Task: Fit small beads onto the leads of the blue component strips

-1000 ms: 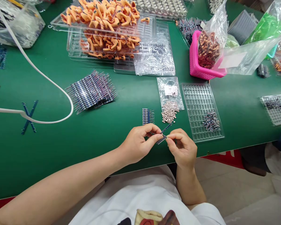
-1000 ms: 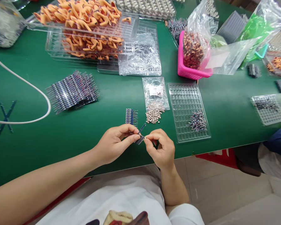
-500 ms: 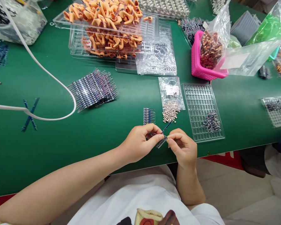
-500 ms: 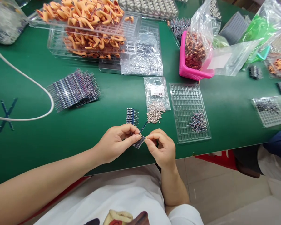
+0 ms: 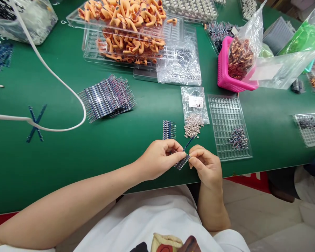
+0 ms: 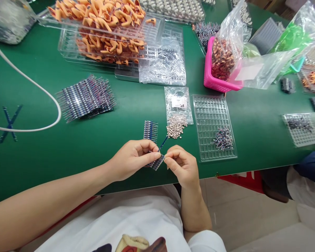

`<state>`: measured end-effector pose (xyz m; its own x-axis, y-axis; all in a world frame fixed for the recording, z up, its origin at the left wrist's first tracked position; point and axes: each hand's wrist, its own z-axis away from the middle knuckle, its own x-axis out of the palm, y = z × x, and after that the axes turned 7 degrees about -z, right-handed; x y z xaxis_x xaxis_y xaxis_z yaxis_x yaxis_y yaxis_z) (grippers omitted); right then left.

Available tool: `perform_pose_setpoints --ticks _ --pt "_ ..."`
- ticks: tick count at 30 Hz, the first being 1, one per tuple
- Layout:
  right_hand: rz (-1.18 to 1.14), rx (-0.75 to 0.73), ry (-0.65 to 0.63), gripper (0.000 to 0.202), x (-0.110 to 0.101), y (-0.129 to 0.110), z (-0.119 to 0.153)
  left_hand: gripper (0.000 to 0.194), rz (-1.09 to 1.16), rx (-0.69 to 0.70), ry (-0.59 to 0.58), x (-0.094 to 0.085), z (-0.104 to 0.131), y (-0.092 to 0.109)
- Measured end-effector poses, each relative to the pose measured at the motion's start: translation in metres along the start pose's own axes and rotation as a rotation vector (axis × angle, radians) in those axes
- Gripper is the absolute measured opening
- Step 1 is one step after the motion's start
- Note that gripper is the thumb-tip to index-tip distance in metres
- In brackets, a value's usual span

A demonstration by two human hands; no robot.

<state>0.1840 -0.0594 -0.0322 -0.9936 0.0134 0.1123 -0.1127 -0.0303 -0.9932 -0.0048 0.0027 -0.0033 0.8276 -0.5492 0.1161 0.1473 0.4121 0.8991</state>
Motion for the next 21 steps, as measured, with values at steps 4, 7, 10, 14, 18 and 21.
perform_pose_setpoints --ticks 4,7,10,14,18,21 --pt "-0.026 -0.032 0.007 0.005 0.0013 0.0008 -0.0005 0.020 0.076 -0.022 -0.007 0.0008 -0.0008 -0.0011" --pt "-0.049 -0.031 0.010 0.004 0.0024 0.0006 -0.0006 0.020 0.101 -0.028 -0.009 0.0015 -0.0007 -0.0015" --pt "-0.043 -0.019 0.019 0.006 0.0033 -0.0008 -0.0006 0.019 0.121 -0.019 -0.013 0.0018 -0.0004 -0.0020" --pt "-0.024 -0.007 0.027 0.008 0.0038 -0.0020 -0.0005 0.018 0.122 -0.012 -0.006 0.0015 -0.0001 -0.0018" --pt "-0.049 0.009 0.023 0.008 0.0039 -0.0019 -0.0002 0.018 0.152 -0.016 -0.008 0.0018 -0.0001 -0.0007" --pt "-0.070 0.006 0.012 0.006 0.0043 -0.0026 -0.0004 0.019 0.176 -0.019 -0.017 0.0024 -0.0003 -0.0004"
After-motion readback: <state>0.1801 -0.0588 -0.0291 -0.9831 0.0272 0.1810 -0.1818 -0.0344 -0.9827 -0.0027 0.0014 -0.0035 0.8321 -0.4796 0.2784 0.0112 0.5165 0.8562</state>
